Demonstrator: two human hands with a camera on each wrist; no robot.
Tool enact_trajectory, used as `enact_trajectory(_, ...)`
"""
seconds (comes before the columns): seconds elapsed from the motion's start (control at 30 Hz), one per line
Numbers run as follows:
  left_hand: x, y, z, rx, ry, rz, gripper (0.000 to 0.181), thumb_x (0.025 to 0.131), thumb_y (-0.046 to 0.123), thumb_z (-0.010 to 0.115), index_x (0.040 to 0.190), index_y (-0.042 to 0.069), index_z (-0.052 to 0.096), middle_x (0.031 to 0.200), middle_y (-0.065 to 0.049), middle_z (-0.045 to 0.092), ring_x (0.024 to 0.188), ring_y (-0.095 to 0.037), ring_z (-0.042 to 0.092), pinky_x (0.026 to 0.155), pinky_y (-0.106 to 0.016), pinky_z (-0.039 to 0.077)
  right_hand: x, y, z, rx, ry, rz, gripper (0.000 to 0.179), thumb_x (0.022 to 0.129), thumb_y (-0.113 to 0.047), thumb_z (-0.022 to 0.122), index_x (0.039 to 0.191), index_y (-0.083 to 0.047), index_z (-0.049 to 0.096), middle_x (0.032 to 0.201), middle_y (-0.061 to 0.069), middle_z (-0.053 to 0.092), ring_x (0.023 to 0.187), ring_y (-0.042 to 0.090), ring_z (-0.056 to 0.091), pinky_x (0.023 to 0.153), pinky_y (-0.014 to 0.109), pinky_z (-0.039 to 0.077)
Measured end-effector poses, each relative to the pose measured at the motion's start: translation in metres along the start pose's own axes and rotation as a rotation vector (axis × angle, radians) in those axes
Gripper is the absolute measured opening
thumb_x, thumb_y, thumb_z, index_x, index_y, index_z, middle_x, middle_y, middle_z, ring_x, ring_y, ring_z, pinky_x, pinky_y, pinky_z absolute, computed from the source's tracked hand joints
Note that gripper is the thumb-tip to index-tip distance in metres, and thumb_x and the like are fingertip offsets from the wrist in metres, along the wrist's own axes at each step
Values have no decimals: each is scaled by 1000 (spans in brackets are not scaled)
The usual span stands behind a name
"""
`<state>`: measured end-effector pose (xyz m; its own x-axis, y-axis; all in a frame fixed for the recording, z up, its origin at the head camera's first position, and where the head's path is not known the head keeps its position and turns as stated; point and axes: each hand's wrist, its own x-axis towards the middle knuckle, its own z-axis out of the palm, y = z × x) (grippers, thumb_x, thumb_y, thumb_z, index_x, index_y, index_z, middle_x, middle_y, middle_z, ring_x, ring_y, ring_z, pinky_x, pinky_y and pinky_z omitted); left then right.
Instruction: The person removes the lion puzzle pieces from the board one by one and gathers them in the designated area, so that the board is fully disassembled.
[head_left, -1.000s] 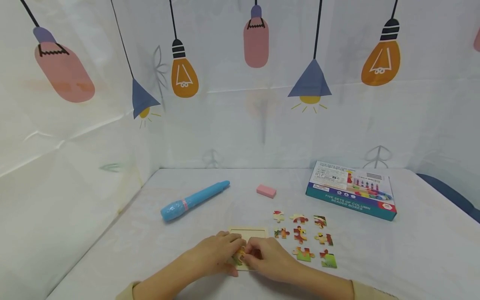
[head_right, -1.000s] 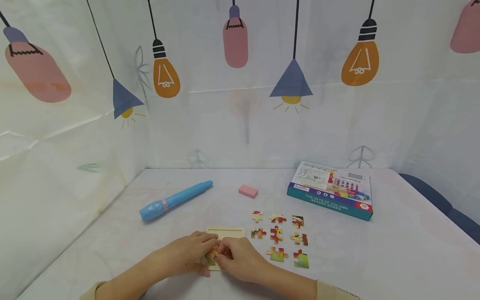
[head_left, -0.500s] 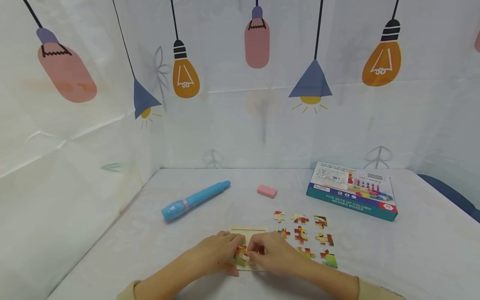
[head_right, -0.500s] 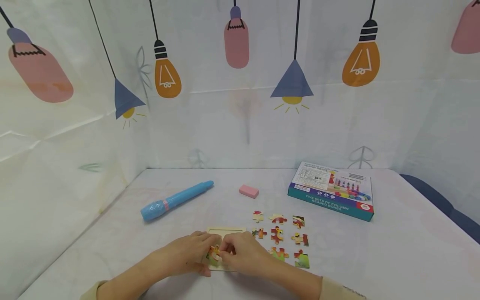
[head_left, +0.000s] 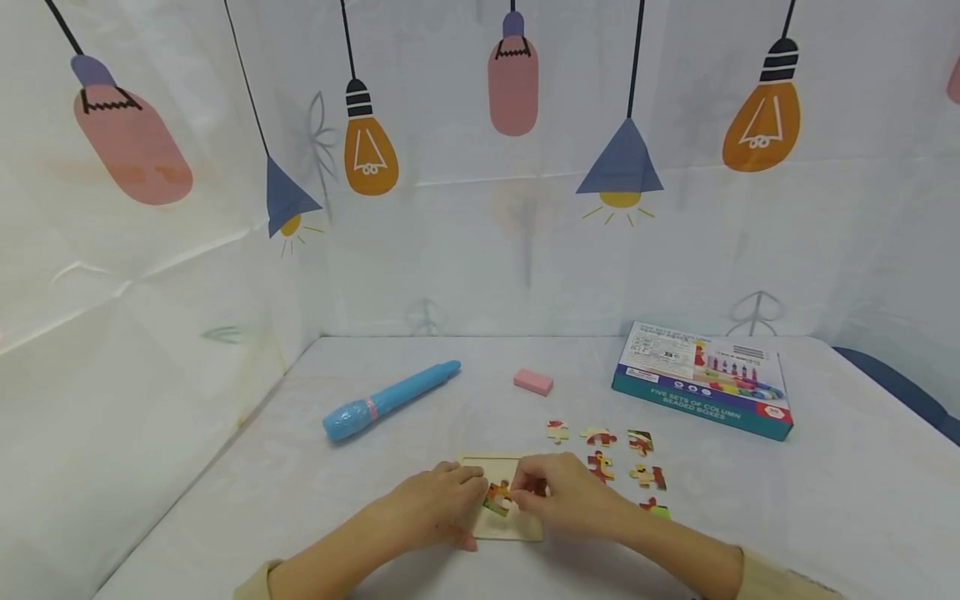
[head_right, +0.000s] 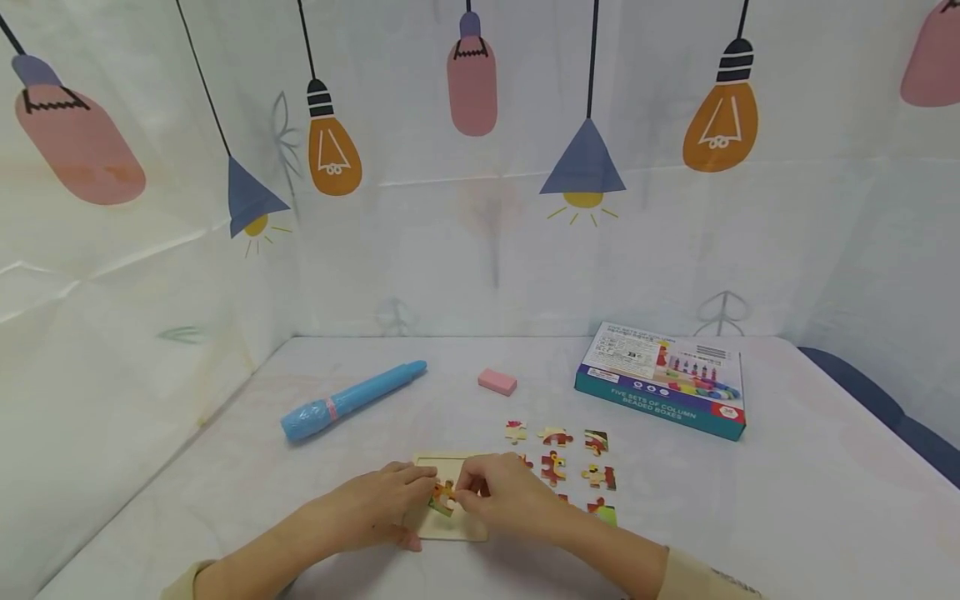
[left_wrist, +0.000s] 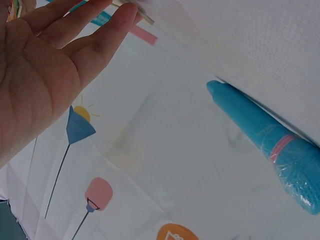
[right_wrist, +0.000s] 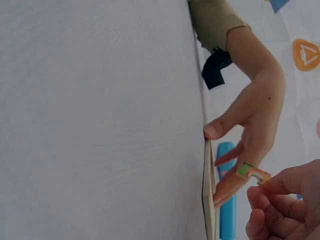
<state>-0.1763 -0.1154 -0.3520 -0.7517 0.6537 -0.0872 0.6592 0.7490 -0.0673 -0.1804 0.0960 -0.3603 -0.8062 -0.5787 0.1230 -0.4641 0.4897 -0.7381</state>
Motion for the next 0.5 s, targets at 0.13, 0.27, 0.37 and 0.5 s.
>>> enact_trajectory(0.13, 0, 0, 0, -5, -10, -11, 60, 70, 51, 71, 116, 15, 56, 126, 0, 53, 113, -23, 49, 85, -38, 47, -3, 2, -8, -11, 27, 14, 8, 87, -15, 62, 79, -15, 61, 69, -10, 55, 64, 5, 49, 55, 21, 41)
enact_trajectory(0.27, 1, 0, 0, -9, -25, -19, 63, 70, 51, 70, 119, 15, 55, 127, 0, 52, 114, -24, 49, 86, -39, 47, -7, 6, -14, -36, 55, 12, 7, 86, -14, 62, 79, -14, 62, 70, -10, 55, 65, 6, 49, 56, 22, 42)
enact_trajectory(0.37, 1, 1, 0, -12, -28, -24, 64, 69, 51, 70, 120, 15, 55, 127, 0, 52, 115, -24, 49, 86, -39, 46, -9, 9, -18, -38, 64, 35, 6, 86, -16, 62, 80, -14, 62, 72, -9, 55, 66, 8, 49, 57, 22, 42)
enact_trajectory(0.5, 1, 1, 0, -19, -31, -33, 65, 69, 50, 71, 121, 14, 55, 128, 0, 52, 116, -24, 48, 86, -39, 46, -12, 13, -24, -38, 72, 79, 7, 87, -19, 63, 81, -15, 63, 73, -7, 55, 68, 11, 49, 56, 22, 43)
